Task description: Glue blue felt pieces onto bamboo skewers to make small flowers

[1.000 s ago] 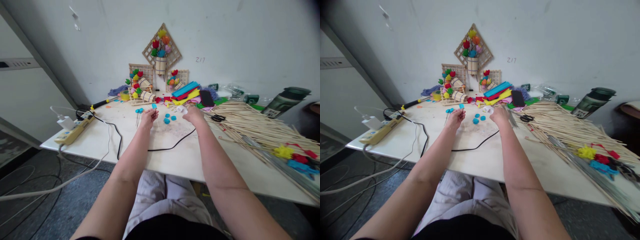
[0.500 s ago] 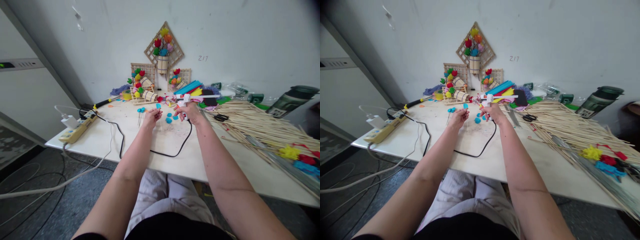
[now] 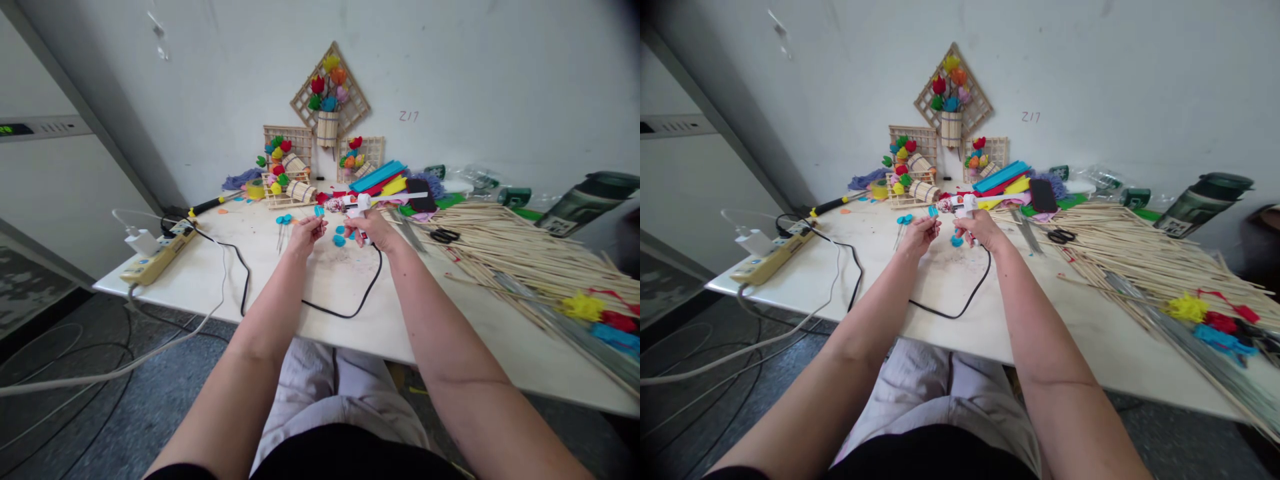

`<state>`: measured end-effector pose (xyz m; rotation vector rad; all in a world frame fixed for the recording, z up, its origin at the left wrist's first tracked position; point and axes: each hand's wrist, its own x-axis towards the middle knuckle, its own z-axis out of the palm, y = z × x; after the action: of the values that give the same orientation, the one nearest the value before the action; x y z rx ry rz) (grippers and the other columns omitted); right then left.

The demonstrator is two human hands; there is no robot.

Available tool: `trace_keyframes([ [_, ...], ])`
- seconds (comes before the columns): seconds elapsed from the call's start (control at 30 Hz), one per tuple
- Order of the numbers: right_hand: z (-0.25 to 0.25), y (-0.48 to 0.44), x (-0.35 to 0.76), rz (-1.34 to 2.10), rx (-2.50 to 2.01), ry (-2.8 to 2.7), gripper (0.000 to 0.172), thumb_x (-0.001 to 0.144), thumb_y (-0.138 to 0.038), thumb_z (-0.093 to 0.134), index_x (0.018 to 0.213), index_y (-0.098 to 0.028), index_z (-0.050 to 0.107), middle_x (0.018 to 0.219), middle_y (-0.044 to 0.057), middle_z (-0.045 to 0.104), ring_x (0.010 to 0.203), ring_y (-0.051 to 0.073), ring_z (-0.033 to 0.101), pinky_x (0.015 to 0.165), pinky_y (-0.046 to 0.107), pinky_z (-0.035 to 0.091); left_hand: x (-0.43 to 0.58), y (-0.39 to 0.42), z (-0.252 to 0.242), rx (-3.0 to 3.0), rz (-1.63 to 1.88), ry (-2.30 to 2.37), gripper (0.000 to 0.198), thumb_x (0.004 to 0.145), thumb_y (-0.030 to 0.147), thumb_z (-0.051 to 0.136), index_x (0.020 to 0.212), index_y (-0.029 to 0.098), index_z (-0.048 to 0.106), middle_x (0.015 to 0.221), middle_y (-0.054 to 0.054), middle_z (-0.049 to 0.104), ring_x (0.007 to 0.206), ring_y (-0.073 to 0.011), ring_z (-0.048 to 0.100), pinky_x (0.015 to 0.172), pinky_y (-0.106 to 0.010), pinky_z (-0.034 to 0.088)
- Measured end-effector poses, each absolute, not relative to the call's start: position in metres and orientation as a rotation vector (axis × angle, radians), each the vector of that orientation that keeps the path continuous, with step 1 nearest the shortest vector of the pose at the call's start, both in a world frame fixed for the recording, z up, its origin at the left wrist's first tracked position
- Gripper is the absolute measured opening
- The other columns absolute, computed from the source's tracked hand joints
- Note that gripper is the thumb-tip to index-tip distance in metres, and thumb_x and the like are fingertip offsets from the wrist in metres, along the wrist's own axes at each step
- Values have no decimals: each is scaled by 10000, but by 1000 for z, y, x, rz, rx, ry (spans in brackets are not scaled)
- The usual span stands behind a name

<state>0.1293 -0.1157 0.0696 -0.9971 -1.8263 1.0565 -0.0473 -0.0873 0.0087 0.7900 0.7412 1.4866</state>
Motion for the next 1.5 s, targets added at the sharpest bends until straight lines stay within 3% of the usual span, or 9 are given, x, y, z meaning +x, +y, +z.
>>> trace_keyframes([
  [1.5,70,-116,126,1052,-1080,-1811,225,712,-253,581,527,-154,500,459,-7,517,326,74,411,357,222,332,-47,-87,9,824,1471,723,87,703,157,677,700,115,601,637,-20,635,512,-51,561,551,-168,443],
])
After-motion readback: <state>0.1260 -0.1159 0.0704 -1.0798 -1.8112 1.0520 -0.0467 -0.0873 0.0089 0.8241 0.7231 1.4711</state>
